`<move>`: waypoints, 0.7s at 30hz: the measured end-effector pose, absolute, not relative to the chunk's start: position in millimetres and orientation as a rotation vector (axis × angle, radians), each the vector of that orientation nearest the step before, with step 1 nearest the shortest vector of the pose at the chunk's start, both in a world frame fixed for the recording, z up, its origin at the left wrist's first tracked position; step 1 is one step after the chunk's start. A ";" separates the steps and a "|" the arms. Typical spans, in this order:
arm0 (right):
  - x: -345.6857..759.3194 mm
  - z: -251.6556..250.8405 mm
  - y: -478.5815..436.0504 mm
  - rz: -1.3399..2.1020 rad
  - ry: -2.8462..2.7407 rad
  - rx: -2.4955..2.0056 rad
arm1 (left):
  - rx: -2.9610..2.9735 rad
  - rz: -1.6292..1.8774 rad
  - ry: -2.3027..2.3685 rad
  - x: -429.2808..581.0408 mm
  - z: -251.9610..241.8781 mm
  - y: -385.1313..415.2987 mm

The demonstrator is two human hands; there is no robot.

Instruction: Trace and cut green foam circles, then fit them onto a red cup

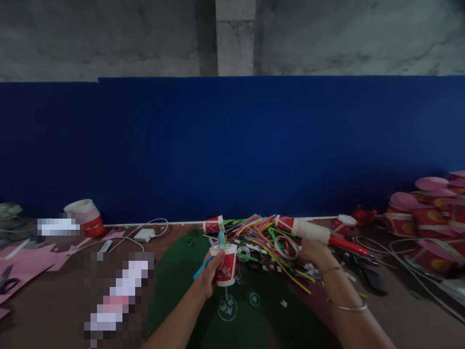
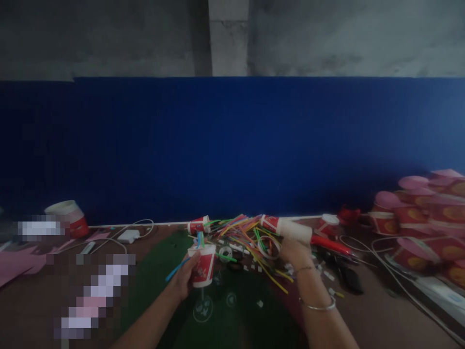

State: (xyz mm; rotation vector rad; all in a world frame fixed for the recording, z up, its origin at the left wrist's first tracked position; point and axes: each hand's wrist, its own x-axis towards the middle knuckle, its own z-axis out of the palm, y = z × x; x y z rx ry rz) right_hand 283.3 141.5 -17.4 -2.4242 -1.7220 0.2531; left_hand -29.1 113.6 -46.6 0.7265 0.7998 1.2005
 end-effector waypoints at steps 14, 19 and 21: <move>177.3 40.4 100.3 0.137 -2.047 -1.132 | 0.889 1.298 0.818 -19.1 -19.6 97.7; 148.5 30.8 89.0 -0.001 -2.125 -1.006 | 0.936 1.276 0.831 -19.4 -22.0 99.4; 147.2 28.7 89.0 -0.072 -2.117 -1.032 | 0.950 1.298 0.826 -18.2 -24.0 100.7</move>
